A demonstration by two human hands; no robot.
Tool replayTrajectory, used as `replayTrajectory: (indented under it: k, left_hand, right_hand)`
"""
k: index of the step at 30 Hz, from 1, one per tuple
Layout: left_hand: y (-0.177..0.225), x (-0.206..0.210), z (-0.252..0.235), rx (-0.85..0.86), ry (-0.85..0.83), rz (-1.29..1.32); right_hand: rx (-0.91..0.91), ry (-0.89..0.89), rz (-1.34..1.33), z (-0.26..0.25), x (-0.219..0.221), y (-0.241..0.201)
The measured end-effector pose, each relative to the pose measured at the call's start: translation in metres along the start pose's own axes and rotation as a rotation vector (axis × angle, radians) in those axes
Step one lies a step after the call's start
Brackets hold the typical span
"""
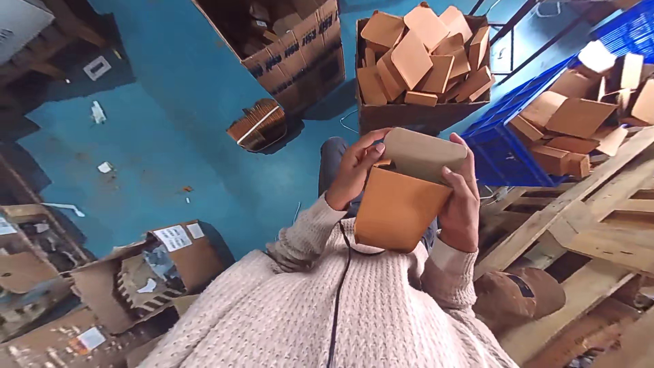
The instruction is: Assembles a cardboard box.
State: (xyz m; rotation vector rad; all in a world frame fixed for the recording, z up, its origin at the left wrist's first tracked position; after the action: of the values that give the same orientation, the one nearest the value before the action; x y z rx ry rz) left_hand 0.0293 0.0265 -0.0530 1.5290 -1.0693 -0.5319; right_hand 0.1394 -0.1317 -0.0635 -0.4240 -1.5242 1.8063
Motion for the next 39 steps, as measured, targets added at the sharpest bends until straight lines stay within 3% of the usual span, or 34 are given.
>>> replayTrajectory:
  k: [2, 6, 11, 14, 17, 23, 26, 28, 33, 39]
  left_hand:
    - [-0.007, -0.004, 0.007, -0.004, 0.097, 0.013]
    - [-0.013, -0.012, 0.017, -0.049, 0.137, 0.093]
    - [-0.002, -0.009, 0.011, 0.011, -0.126, 0.149]
    - [-0.001, -0.012, 0.008, -0.010, -0.064, 0.041]
    - [0.006, -0.010, 0.003, 0.077, -0.026, -0.068]
    - [0.006, 0.009, 0.023, 0.128, 0.092, 0.145]
    - [0.007, 0.005, 0.028, 0.164, 0.084, 0.082]
    - [0.006, 0.002, 0.032, 0.119, 0.056, 0.020]
    - [-0.018, -0.003, 0.055, -0.222, 0.122, 0.055]
    - [-0.011, 0.002, 0.056, -0.089, 0.201, 0.107]
  right_hand:
    - [-0.045, 0.016, 0.034, 0.003, 0.001, -0.004]
    - [-0.063, -0.027, 0.030, 0.006, 0.007, -0.004]
    - [-0.025, -0.006, -0.002, 0.002, 0.005, 0.003]
    - [-0.021, 0.030, 0.011, 0.001, 0.004, 0.004]
    - [-0.128, 0.053, -0.023, 0.001, 0.002, -0.004]
    - [-0.283, -0.033, -0.082, 0.002, 0.011, -0.007]
    - [-0.325, -0.055, -0.129, 0.008, 0.010, -0.003]
    - [-0.364, -0.036, -0.076, 0.014, 0.011, -0.003]
    - [-0.366, -0.079, 0.106, 0.024, 0.017, -0.004]
    - [-0.340, -0.126, 0.071, 0.028, 0.022, -0.012]
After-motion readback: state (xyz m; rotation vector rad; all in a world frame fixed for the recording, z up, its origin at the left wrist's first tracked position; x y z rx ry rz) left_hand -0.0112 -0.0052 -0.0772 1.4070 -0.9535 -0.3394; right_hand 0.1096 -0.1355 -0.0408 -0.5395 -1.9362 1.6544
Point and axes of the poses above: each hand's wrist, its own z-axis away from the middle knuckle, its own x-axis out of the palm, y = z × x, the point moved 10 cm from there along -z, towards the middle knuckle, and after that the axes turned 10 degrees about x, right-handed, at the moved point
